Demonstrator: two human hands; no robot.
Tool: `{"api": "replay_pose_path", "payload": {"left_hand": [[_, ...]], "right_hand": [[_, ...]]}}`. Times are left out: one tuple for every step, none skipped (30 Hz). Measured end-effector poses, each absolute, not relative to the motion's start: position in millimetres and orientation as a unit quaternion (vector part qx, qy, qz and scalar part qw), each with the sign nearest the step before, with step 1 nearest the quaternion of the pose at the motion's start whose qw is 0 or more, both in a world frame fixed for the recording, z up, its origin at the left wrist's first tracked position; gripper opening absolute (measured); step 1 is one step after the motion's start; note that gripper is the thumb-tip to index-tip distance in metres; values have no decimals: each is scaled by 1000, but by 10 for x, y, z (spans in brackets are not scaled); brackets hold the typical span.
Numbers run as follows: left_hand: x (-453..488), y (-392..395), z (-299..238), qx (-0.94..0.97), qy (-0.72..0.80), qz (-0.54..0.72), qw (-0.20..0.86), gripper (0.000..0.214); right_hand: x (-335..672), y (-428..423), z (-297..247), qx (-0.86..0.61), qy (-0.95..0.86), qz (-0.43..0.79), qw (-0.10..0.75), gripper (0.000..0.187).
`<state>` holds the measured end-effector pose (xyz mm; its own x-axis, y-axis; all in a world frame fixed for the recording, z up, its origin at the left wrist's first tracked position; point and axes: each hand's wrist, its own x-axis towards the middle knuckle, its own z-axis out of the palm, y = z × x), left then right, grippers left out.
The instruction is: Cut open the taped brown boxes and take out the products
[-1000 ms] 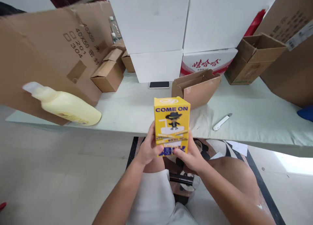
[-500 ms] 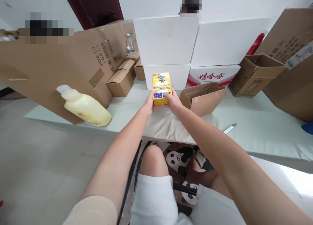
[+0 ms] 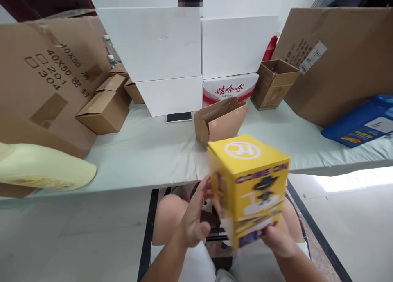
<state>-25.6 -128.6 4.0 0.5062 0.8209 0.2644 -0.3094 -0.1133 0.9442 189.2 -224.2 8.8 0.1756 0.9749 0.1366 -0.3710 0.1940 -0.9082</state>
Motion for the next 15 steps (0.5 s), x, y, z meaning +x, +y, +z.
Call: {"api": "replay_pose_path", "payload": {"left_hand": [[-171, -1205, 23, 602, 218, 452, 621, 91], [-100, -1093, 4, 606, 233, 457, 608, 80], [-44, -960, -16, 606, 261, 463, 592, 67], [-1, -817, -40, 603, 298, 466, 575, 55], [31, -673, -65, 601, 341, 466, 554, 46], [58, -536, -93, 599, 384, 462, 530, 40], [80, -413, -122, 598, 421, 456, 507, 37], [102, -310, -152, 599, 450, 451, 485, 36], [124, -230, -183, 602, 469, 446, 468, 36], [147, -173, -214, 605, 478, 442, 458, 35], [172, -138, -243, 608, 481, 438, 455, 36], [197, -121, -270, 611, 480, 434, 457, 36], [221, -119, -292, 616, 478, 427, 458, 36], [243, -126, -310, 622, 475, 420, 460, 37], [261, -137, -323, 627, 472, 413, 462, 37]], "right_hand": [[2101, -2344, 20, -392, -370, 493, 683, 50], [2317, -2406, -30, -409, -342, 489, 691, 42], [2537, -2423, -58, -436, -308, 481, 696, 39], [2755, -2392, -63, -464, -277, 466, 700, 38], [2968, -2312, -45, -490, -252, 444, 707, 38], [3174, -2187, -8, -514, -233, 412, 715, 38], [3372, -2026, 43, -534, -223, 373, 725, 39], [3561, -1840, 103, -551, -215, 335, 733, 42], [3739, -1641, 165, -572, -207, 320, 727, 42], [3904, -1440, 225, -587, -195, 309, 722, 38], [4056, -1245, 277, -610, -176, 307, 709, 32], [4193, -1063, 321, -643, -151, 311, 684, 26], [4316, -895, 354, -663, -135, 313, 666, 21], [4426, -744, 375, -683, -124, 317, 646, 17], [4524, -608, 386, -699, -118, 318, 630, 15]]}}
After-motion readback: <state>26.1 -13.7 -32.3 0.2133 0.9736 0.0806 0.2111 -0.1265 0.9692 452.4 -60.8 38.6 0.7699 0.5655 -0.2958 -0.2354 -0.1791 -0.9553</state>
